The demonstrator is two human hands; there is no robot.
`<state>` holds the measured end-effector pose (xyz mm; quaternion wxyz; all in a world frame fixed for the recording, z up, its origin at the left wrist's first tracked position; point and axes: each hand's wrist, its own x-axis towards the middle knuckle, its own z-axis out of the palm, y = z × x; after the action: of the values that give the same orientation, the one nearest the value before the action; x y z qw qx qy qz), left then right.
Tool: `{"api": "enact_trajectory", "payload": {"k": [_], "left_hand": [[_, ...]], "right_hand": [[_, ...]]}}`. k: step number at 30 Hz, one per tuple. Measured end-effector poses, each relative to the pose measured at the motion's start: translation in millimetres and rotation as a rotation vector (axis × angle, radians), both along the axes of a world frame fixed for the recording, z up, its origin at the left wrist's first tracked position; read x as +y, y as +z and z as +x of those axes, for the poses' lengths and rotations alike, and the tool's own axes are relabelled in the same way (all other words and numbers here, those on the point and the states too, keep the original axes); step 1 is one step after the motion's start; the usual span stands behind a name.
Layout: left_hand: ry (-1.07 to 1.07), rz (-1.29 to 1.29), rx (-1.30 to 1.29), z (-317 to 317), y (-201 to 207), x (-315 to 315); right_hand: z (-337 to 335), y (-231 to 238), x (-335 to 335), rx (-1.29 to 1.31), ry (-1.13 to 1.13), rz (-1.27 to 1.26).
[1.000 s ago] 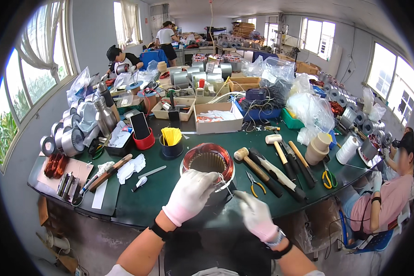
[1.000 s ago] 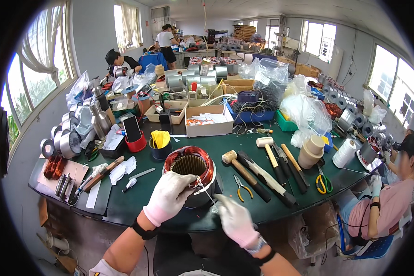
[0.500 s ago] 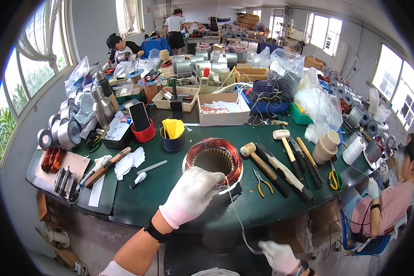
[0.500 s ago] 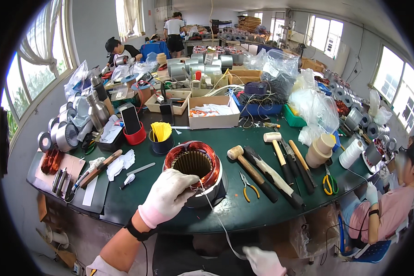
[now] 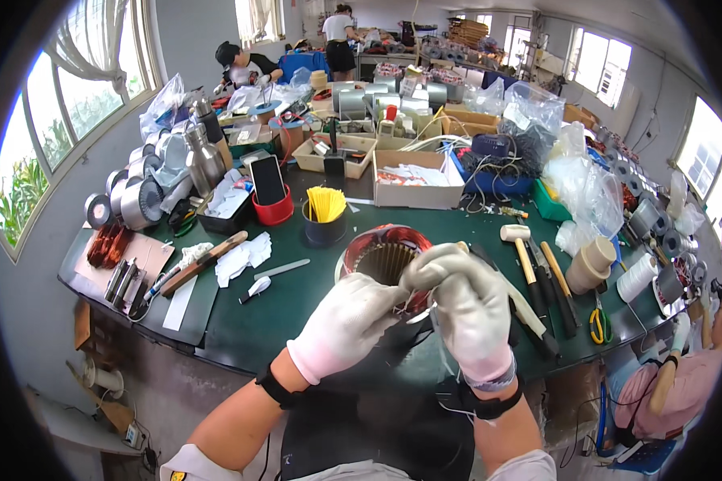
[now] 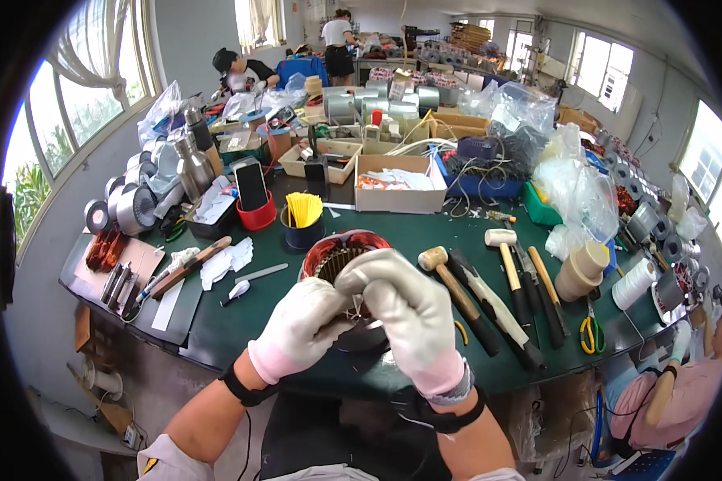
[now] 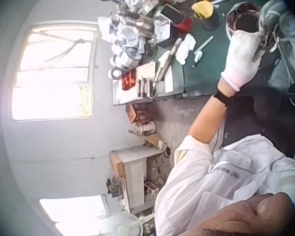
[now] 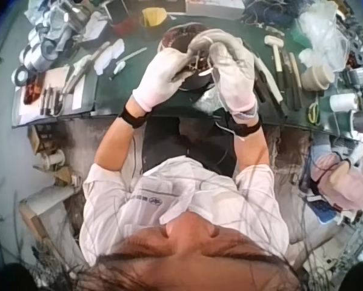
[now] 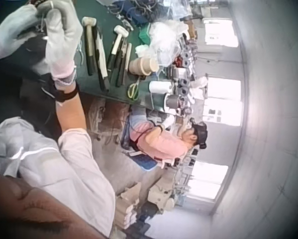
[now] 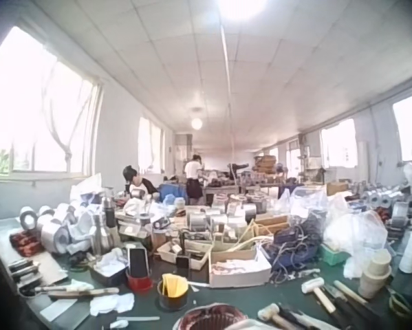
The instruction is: The person is wiring a motor stator using white thread and a tool.
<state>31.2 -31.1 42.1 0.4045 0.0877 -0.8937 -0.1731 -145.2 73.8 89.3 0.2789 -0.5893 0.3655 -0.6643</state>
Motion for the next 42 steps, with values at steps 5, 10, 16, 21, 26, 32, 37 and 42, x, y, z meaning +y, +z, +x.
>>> {"api": "enact_trajectory", "payload": {"k": [5,10,16,21,26,32,37,42], "left_hand": [[-0.069,0.047,0.025,-11.7,2.1,-15.6],[-0.063,-0.023,0.03,-2.0,-2.7,-15.9],[0.023,-0.052,-0.045,-15.2,4.6,-3.2],[0.125,-0.059,-0.04,-18.8,6.1,4.8],[0.105,-0.019,-0.102,-5.2,9.4,-4.8],[0.079,-0.037,-0.105,-5.6,6.6,-10.7],[0.082,-0.027,-0.091,-6.3,9.4,-7.6],[0.059,-0.07,-0.144,-5.4,16.9,-13.2]], "right_hand": [[7.3,-64.3,61.9,-0.314,-0.126,0.211],[14.2,-50.4,59.5,-0.19,-0.154,0.286],[7.6,-53.6,53.0,0.134,-0.153,0.219],[11.4,-45.7,65.0,0.72,-0.255,-0.032],[-8.8,-40.2,116.5,0.748,-0.407,0.071],[-6.1,-70.5,86.3,0.333,-0.571,0.274],[10.5,-73.2,49.4,0.663,-0.621,0.1],[6.4,-69.5,42.8,0.885,-0.633,0.015]]}}
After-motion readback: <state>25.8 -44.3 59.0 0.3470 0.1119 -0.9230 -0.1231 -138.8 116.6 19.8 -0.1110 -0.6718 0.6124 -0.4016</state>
